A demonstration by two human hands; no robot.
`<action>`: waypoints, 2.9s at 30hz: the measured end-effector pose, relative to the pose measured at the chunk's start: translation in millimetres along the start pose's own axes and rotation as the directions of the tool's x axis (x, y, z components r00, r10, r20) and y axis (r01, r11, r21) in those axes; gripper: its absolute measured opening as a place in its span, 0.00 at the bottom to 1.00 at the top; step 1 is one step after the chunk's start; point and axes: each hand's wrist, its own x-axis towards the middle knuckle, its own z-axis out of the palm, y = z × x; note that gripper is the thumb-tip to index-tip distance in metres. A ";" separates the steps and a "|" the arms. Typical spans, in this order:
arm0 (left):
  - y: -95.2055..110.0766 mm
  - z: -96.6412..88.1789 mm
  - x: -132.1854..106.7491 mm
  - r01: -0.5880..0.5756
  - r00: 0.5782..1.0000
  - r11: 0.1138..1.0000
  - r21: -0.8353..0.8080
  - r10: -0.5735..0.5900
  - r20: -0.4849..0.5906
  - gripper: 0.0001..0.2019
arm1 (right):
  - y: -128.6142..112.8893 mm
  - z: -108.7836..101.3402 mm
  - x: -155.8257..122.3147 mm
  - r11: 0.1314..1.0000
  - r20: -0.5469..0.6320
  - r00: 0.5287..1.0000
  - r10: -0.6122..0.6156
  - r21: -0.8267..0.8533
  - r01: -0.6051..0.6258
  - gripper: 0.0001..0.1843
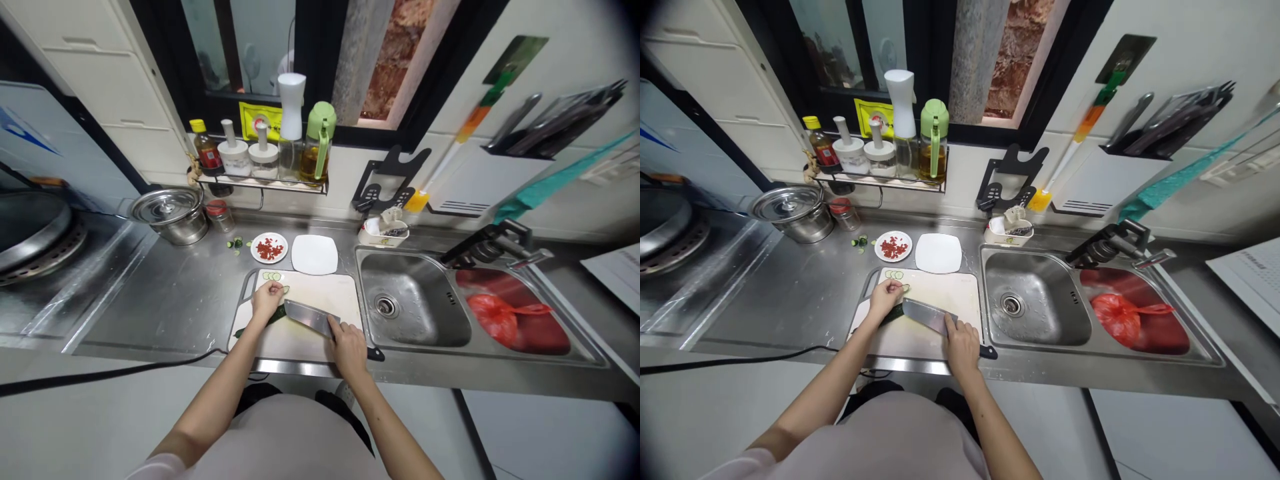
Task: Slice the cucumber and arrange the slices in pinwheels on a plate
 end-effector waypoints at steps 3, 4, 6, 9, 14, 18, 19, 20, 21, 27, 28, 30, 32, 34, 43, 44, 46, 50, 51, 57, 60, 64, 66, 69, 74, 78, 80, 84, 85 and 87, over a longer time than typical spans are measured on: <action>-0.5 -2.6 13.3 0.142 0.989 0.989 0.029 -0.141 -0.045 0.07 | 4.4 -0.3 1.6 1.000 0.003 1.000 0.021 0.000 -0.021 0.27; 0.8 -4.3 18.1 0.156 0.987 0.986 0.055 -0.154 -0.039 0.06 | 5.6 -0.8 2.2 1.000 0.003 1.000 0.028 0.001 -0.028 0.27; 5.0 -7.5 28.3 0.157 0.988 0.981 0.116 -0.155 -0.024 0.05 | 7.5 -1.9 3.7 0.999 0.002 0.999 0.038 0.005 -0.038 0.26; 12.1 -9.5 43.2 0.126 0.992 0.972 0.201 -0.125 -0.015 0.05 | 8.8 -3.0 5.7 0.999 0.005 0.999 0.045 0.012 -0.045 0.26; 16.5 -5.3 58.2 0.078 0.997 0.943 0.325 -0.079 -0.009 0.08 | 8.6 -2.2 7.4 0.998 0.015 0.998 0.059 0.024 -0.060 0.25; 13.4 -2.5 59.3 0.076 0.997 0.932 0.355 -0.075 -0.015 0.10 | 9.7 -1.1 7.6 0.998 0.006 0.999 0.053 0.032 -0.053 0.25; 12.6 -2.4 58.7 0.074 0.997 0.931 0.358 -0.071 -0.022 0.10 | 10.2 -0.9 7.6 0.998 0.002 0.999 0.053 0.033 -0.053 0.24; 11.9 -2.4 57.8 0.072 0.997 0.930 0.361 -0.065 -0.030 0.11 | 10.6 -0.7 7.5 0.998 -0.002 0.999 0.054 0.035 -0.054 0.24; 11.3 -2.5 56.8 0.070 0.998 0.928 0.365 -0.061 -0.036 0.11 | 11.0 -0.6 7.4 0.998 -0.006 0.998 0.055 0.035 -0.054 0.24; 9.7 -2.6 51.9 0.037 0.999 0.912 0.409 -0.029 -0.025 0.10 | 12.1 1.0 8.3 0.997 -0.014 0.998 0.066 0.043 -0.065 0.24; 9.4 -2.4 51.6 0.031 0.999 0.910 0.413 -0.024 -0.022 0.10 | 12.1 1.4 8.8 0.997 -0.012 0.998 0.067 0.045 -0.066 0.24; 8.8 -2.0 51.1 0.019 1.000 0.909 0.417 -0.011 -0.022 0.11 | 11.7 2.2 9.9 0.997 -0.011 0.998 0.067 0.049 -0.066 0.24; 8.0 -1.6 50.7 0.005 1.000 0.908 0.419 0.006 -0.026 0.11 | 11.0 2.6 10.8 0.996 -0.008 0.998 0.068 0.056 -0.067 0.24; 7.5 -1.2 50.4 -0.004 0.999 0.908 0.420 0.019 -0.031 0.12 | 10.1 2.3 11.3 0.995 0.001 0.998 0.069 0.066 -0.069 0.24; 6.7 -10.8 45.0 0.061 0.992 0.964 0.260 -0.029 -0.126 0.11 | 8.7 -1.6 9.8 0.988 0.029 0.996 0.084 0.127 -0.087 0.25; 4.6 -13.7 42.5 0.079 0.986 0.970 0.228 -0.043 -0.158 0.10 | 9.1 -1.5 10.0 0.986 0.029 0.996 0.086 0.137 -0.089 0.25; -1.8 -19.6 35.4 0.087 0.978 0.981 0.175 -0.050 -0.205 0.10 | 9.8 -1.3 10.6 0.983 0.024 0.995 0.095 0.154 -0.098 0.25; -18.6 -28.4 14.1 0.004 0.982 0.995 0.104 0.016 -0.190 0.10 | 9.5 -0.8 12.6 0.979 0.015 0.993 0.114 0.171 -0.115 0.24; -22.3 -29.4 7.7 -0.022 0.983 0.995 0.099 0.040 -0.182 0.10 | 8.8 -0.8 13.2 0.978 0.013 0.993 0.113 0.176 -0.114 0.24; -31.6 -25.6 -30.9 -0.262 0.957 0.957 0.127 0.275 -0.090 0.08 | 0.4 1.3 16.6 0.966 0.004 0.994 0.107 0.238 -0.105 0.21; -30.9 -20.9 -44.1 -0.370 0.925 0.918 0.145 0.378 -0.034 0.09 | -4.1 4.6 18.9 0.951 0.012 0.993 0.114 0.287 -0.113 0.21; -29.6 -15.7 -51.0 -0.426 0.901 0.889 0.170 0.433 -0.006 0.10 | -8.7 7.3 22.6 0.929 0.041 0.992 0.117 0.349 -0.124 0.21; -28.9 -13.9 -51.6 -0.445 0.893 0.877 0.180 0.451 0.010 0.11 | -11.2 6.0 24.1 0.926 0.062 0.993 0.101 0.358 -0.116 0.21; -27.1 -11.5 -51.2 -0.473 0.880 0.858 0.199 0.473 0.052 0.12 | -16.4 0.9 25.2 0.941 0.122 0.991 0.055 0.325 -0.092 0.20; -24.7 -6.5 -49.6 -0.497 0.867 0.831 0.250 0.488 0.102 0.13 | -26.1 -8.7 25.0 0.964 0.227 0.974 0.005 0.257 -0.065 0.20; -26.9 -3.6 -47.5 -0.515 0.857 0.817 0.259 0.503 0.115 0.13 | -29.3 -11.8 24.7 0.964 0.254 0.967 -0.012 0.259 -0.056 0.20; -28.9 -3.4 -46.4 -0.525 0.850 0.812 0.253 0.513 0.117 0.14 | -30.2 -12.0 24.7 0.962 0.253 0.967 -0.028 0.270 -0.042 0.19; -32.3 -4.2 -45.0 -0.544 0.839 0.799 0.257 0.530 0.127 0.14 | -35.0 -11.8 24.3 0.959 0.264 0.963 -0.058 0.283 -0.019 0.16; -32.8 -4.3 -44.9 -0.547 0.837 0.796 0.260 0.532 0.130 0.14 | -37.0 -11.9 24.0 0.959 0.266 0.962 -0.063 0.281 -0.015 0.16; -33.2 -4.2 -44.8 -0.549 0.835 0.793 0.266 0.534 0.132 0.14 | -41.2 -12.2 23.5 0.961 0.270 0.960 -0.075 0.276 -0.003 0.16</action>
